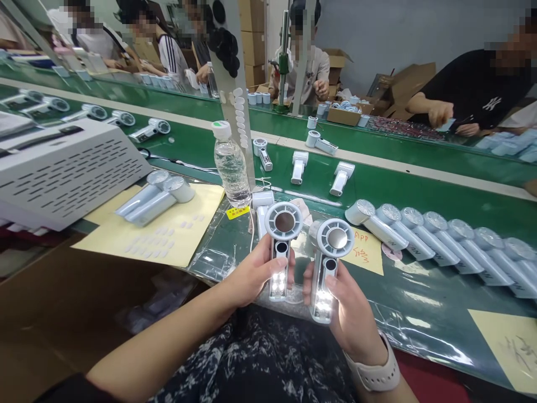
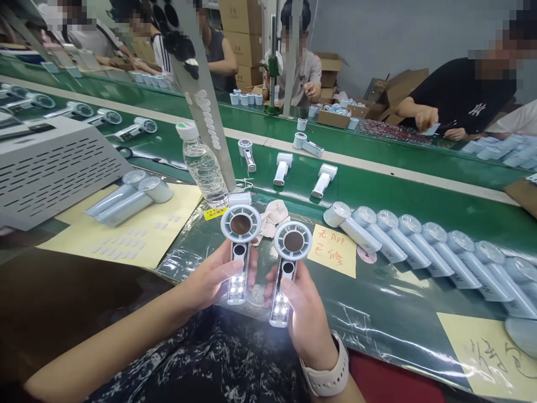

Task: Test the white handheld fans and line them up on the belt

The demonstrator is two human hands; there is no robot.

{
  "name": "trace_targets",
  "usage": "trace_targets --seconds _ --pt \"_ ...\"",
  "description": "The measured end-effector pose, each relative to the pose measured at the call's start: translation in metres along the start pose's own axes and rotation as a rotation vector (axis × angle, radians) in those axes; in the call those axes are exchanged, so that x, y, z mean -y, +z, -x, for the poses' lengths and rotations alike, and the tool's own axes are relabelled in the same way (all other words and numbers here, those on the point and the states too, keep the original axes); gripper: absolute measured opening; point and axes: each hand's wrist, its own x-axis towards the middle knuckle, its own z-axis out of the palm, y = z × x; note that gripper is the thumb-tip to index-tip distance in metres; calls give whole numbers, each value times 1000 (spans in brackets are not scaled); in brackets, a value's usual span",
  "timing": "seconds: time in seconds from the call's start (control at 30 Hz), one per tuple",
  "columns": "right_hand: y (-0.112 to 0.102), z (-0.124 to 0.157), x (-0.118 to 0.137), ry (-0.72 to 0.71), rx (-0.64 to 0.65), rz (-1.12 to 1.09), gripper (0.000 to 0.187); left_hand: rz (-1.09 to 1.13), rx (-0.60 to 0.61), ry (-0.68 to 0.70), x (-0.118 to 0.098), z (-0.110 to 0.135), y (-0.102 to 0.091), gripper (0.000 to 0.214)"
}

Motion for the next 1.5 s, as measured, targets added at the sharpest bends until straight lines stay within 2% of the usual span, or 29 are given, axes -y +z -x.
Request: trace_targets --seconds 0.13,0.33,0.5,0.73,0.87,1.1,1.2,1.27,1.33,1.5 --pt "-2 0 0 -34 -9 18 22 -49 22 -1 -3 -1 2 28" --pt "0 2 0 12 -74 -33 21 1 -81 -44 1 -3 5 37" --pt "2 6 1 38 -49 -27 26 -123 -112 -30 5 -3 1 41" --pt "3 3 -4 -22 -136 -8 32 -241 -118 -36 2 -3 3 35" --pt "-2 2 -6 -22 -168 -32 30 -212 -92 -80 5 -3 4 43" --pt "-4 5 -3 4 -103 -76 29 -251 -76 -86 6 -1 6 43" --pt "-6 5 -1 71 -87 -176 38 -269 -133 -94 7 -2 6 45" --pt "-6 4 0 100 -168 -232 45 -208 -164 -138 6 -1 5 44" --pt "-6 4 1 94 -237 -267 43 -101 -142 -189 1 1 5 43" --pt "0 7 9 62 -148 -303 34 44 54 -177 -22 9 11 48"
